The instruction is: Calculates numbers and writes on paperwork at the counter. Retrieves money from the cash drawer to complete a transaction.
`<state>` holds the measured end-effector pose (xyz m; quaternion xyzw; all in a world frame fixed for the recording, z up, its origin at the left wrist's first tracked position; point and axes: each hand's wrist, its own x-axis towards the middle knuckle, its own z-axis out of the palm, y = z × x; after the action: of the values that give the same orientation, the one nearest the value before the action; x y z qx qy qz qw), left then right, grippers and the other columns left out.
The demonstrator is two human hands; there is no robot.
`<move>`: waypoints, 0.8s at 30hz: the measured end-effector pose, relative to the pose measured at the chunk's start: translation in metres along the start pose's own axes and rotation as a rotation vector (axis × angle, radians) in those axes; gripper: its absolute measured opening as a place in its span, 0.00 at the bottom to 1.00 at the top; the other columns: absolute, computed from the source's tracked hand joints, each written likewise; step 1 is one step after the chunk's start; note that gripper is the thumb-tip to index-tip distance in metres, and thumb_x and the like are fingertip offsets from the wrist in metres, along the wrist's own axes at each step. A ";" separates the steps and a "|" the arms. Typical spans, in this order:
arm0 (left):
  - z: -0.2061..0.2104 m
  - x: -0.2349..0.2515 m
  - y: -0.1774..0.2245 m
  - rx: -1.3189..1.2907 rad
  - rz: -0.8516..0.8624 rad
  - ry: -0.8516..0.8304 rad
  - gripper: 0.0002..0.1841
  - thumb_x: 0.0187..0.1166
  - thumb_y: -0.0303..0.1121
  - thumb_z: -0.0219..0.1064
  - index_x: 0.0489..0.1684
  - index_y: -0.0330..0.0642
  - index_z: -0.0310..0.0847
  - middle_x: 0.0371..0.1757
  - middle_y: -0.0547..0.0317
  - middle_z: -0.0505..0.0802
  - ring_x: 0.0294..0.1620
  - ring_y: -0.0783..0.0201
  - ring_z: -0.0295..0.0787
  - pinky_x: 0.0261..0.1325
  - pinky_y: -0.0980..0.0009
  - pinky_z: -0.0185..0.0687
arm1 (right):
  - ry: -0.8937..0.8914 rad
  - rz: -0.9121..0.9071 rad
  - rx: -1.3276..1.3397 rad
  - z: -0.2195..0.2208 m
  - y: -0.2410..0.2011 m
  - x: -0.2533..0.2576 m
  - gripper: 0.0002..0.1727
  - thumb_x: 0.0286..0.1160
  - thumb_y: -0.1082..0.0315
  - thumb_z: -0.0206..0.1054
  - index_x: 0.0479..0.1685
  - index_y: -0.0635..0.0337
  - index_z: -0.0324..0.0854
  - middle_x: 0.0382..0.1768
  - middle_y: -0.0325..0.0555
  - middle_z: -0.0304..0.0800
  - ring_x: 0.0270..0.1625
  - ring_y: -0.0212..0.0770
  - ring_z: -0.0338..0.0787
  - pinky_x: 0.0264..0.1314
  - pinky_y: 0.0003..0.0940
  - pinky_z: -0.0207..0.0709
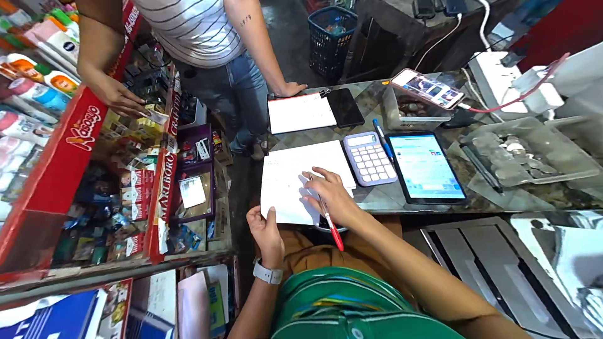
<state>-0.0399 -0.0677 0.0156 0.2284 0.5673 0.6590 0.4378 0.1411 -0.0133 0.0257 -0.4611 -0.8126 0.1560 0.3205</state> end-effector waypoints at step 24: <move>0.026 0.078 -0.009 0.917 0.645 -0.607 0.15 0.85 0.29 0.58 0.57 0.38 0.90 0.72 0.43 0.86 0.82 0.44 0.73 0.83 0.44 0.66 | 0.013 0.051 -0.139 0.004 0.028 -0.029 0.17 0.85 0.54 0.61 0.49 0.57 0.89 0.68 0.50 0.90 0.81 0.59 0.78 0.84 0.67 0.61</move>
<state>-0.0558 0.0114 -0.0013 0.7286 0.5453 0.3538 0.2161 0.1671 -0.0231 -0.0031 -0.5041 -0.8072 0.1042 0.2890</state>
